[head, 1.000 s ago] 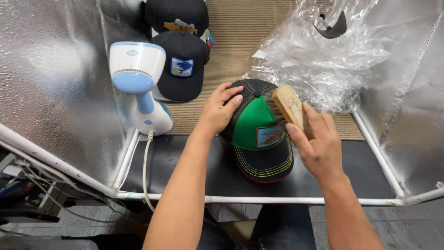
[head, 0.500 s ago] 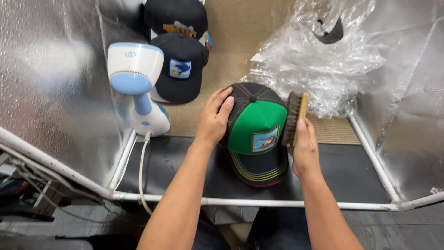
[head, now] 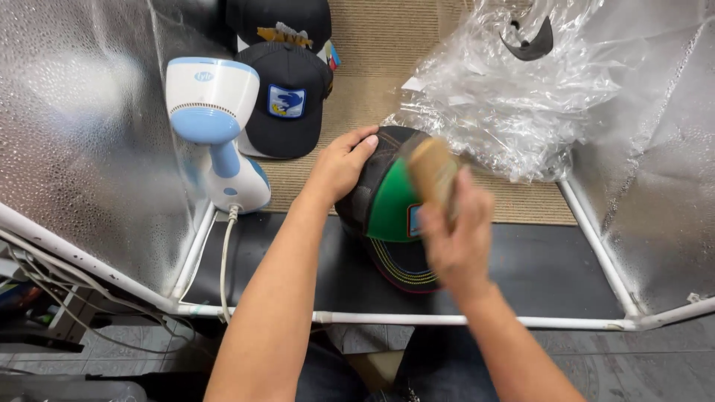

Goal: Brushing a trucker hat with a wooden brush to remove lint or dust as part of a cleaning or quality control process.

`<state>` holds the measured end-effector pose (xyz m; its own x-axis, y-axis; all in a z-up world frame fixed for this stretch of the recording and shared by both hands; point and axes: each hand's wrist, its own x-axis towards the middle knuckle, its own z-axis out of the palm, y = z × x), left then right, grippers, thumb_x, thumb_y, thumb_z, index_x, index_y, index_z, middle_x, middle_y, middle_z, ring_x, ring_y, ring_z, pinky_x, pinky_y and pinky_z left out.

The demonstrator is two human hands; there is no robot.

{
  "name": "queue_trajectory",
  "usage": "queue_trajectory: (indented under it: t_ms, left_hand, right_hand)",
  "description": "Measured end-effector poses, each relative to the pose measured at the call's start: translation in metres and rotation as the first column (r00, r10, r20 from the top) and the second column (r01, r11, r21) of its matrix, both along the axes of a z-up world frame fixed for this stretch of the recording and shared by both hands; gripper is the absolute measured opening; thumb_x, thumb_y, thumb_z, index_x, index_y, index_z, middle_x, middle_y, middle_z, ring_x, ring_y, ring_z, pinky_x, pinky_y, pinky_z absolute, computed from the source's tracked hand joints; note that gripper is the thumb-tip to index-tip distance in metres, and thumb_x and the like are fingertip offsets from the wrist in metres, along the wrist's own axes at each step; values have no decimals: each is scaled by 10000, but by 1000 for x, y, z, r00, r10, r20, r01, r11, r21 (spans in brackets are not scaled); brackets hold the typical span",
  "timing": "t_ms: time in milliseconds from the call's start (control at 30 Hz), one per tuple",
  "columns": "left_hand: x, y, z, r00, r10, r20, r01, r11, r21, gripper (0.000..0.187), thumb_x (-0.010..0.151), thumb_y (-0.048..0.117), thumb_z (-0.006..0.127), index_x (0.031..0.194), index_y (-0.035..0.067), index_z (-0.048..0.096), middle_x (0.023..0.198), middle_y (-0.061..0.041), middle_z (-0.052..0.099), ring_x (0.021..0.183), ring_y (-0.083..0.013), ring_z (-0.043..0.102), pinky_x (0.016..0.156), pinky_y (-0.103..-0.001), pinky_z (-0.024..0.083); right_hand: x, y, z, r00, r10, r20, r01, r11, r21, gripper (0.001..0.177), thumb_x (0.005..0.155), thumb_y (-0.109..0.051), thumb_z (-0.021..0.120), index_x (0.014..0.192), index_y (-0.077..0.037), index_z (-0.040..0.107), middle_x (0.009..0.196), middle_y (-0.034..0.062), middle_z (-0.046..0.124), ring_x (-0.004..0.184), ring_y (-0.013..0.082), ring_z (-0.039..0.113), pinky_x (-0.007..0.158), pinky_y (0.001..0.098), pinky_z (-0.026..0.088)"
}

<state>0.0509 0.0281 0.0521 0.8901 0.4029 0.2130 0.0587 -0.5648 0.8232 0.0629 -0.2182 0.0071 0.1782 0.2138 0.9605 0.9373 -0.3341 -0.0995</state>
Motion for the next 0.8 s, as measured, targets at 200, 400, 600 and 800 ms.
queue_trajectory:
  t_ms: [200,400,600,800]
  left_hand:
    - [8,5,4,998,-36,-60,39,998,49,442,974,497,548,1375,344,656,1402,-55,654,1371,-311,553,1143,-500,422]
    - [33,3,-2,997,-77,1,74,972,225,442,973,313,401,1337,187,616,1356,-161,654,1307,-368,580,1156,-511,412]
    - [20,2,0,992,-121,44,112,980,166,467,971,313,398,1368,185,608,1386,-175,630,1351,-360,544,1186,-495,388]
    - [12,-3,7,980,-166,113,141,969,202,457,1031,307,398,1390,132,621,1387,-178,636,1343,-362,554,1181,-470,398]
  right_hand:
    - [-39,-4,-47,973,228,-36,-230,942,-243,614,751,-331,871,1325,-186,708,1074,102,610,902,319,598,813,466,506]
    - [-13,0,-37,988,151,14,-149,984,-102,517,828,-318,852,1311,-170,739,1052,142,554,883,345,567,790,446,507]
    - [-18,-12,-39,983,180,-26,-182,970,-160,538,749,-307,896,1263,-232,761,1069,102,555,949,322,562,819,446,500]
    - [-40,-1,-16,978,194,74,-157,924,-349,396,811,-331,826,1199,-292,757,1034,80,581,939,325,578,777,462,451]
